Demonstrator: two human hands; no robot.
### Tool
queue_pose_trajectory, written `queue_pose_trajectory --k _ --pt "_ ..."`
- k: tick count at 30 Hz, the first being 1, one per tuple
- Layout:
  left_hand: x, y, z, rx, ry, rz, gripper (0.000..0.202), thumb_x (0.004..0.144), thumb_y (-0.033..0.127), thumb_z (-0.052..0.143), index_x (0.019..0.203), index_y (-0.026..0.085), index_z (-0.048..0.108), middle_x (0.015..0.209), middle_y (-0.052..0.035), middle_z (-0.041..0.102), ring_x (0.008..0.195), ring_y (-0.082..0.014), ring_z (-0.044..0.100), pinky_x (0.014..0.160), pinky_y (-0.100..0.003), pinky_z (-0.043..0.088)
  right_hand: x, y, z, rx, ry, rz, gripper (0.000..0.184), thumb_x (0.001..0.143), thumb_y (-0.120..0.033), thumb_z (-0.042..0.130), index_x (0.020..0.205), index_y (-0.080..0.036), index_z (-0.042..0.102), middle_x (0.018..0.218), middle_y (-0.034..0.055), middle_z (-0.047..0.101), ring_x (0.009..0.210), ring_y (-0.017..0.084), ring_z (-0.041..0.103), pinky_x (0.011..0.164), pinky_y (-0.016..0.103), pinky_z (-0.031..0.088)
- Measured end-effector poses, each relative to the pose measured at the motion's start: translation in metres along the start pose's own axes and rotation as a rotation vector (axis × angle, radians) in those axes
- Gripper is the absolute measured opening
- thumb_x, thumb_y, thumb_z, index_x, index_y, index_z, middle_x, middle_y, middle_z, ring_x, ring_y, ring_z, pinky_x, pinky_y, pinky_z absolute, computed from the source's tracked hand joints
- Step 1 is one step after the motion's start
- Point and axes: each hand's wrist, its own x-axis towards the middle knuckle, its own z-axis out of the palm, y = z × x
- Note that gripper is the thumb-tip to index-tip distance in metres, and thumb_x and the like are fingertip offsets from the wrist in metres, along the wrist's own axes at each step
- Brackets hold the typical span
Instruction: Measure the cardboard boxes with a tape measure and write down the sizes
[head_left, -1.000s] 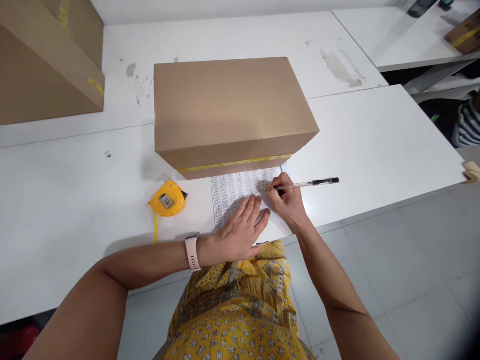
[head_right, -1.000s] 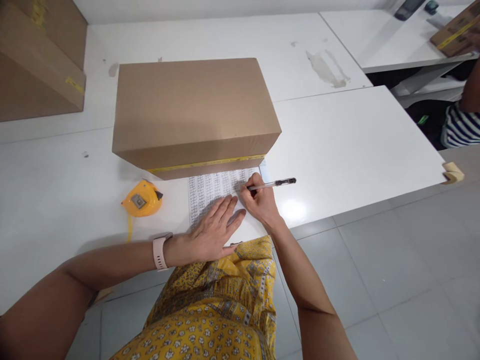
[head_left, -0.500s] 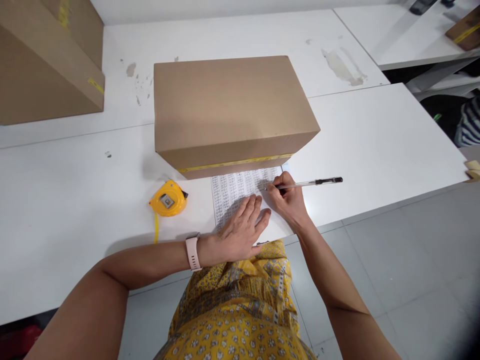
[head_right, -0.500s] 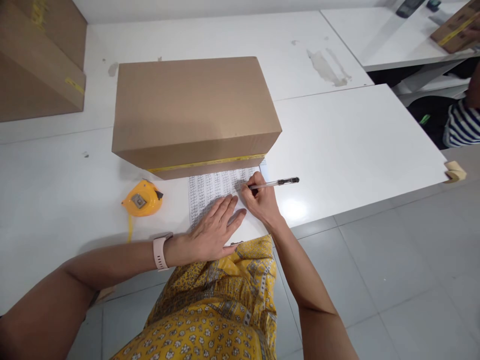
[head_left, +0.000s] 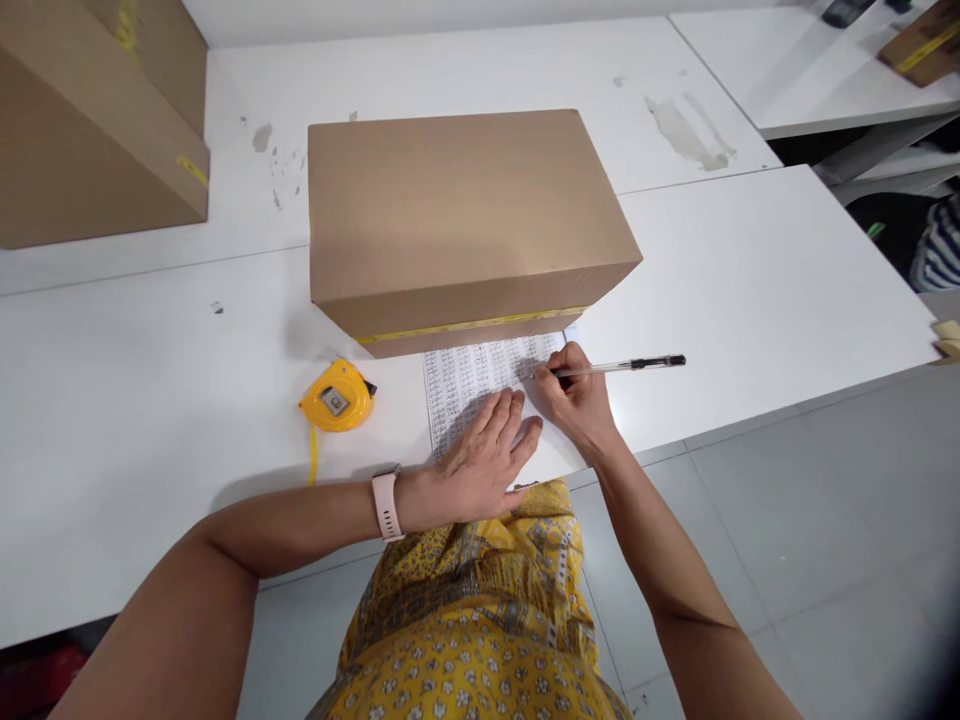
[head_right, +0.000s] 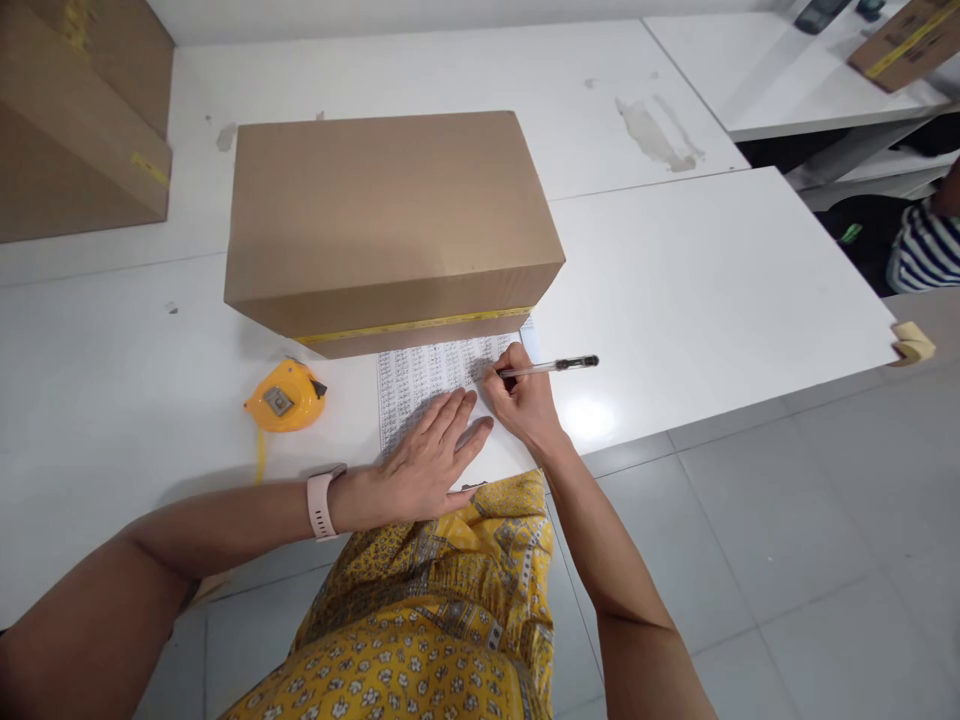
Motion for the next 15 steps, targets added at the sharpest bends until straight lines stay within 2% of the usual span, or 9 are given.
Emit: queue_pose_trajectory --k 3,6,9,12,15 --pt "0.000 0.000 0.002 -0.011 0.017 0.000 0.093 0.088 0.065 0.064 0.152 0.001 0.042 0.160 -0.0349 0.039 0.151 -0.0472 0.036 0.125 -0.058 0.021 0.000 0.000 -0.001 -0.010 0.038 0.005 0.020 0.085 -0.023 0.062 0.074 -0.025 0.046 0.060 -0.0081 0.042 0.054 0.010 0.038 0.054 0.027 0.031" --pt "0.000 0.000 0.003 -0.002 0.026 0.001 0.093 0.089 0.067 0.062 0.152 0.002 0.042 0.160 -0.0341 0.039 0.151 -0.0465 0.037 0.125 -0.058 0.022 0.000 0.000 -0.002 -0.014 0.141 0.004 0.020 0.088 -0.027 0.061 0.075 -0.025 0.046 0.061 -0.0072 0.042 0.055 0.011 0.038 0.053 0.027 0.030" --pt "0.000 -0.001 0.002 0.011 0.025 0.006 0.090 0.090 0.064 0.062 0.152 0.002 0.042 0.160 -0.0335 0.040 0.151 -0.0452 0.037 0.126 -0.057 0.022 -0.003 0.001 -0.004 -0.041 0.195 -0.056 0.017 0.092 -0.034 0.061 0.081 -0.025 0.052 0.068 -0.0047 0.051 0.059 0.013 0.044 0.056 0.028 0.035" --pt "-0.001 -0.001 -0.001 0.019 0.032 0.009 0.087 0.091 0.062 0.062 0.151 0.002 0.044 0.159 -0.0335 0.041 0.151 -0.0452 0.039 0.125 -0.056 0.022 -0.011 0.001 -0.011 -0.187 0.161 -0.162 0.012 0.096 -0.037 0.059 0.096 -0.025 0.060 0.083 0.0007 0.062 0.070 0.016 0.055 0.065 0.031 0.044" --pt "-0.002 -0.002 -0.004 0.028 0.040 0.025 0.086 0.092 0.061 0.061 0.151 0.001 0.045 0.159 -0.0348 0.040 0.150 -0.0462 0.040 0.125 -0.056 0.023 -0.020 0.006 -0.022 -0.427 0.245 -0.251 0.014 0.099 -0.032 0.054 0.104 -0.024 0.064 0.093 0.0053 0.064 0.079 0.019 0.060 0.072 0.035 0.048"
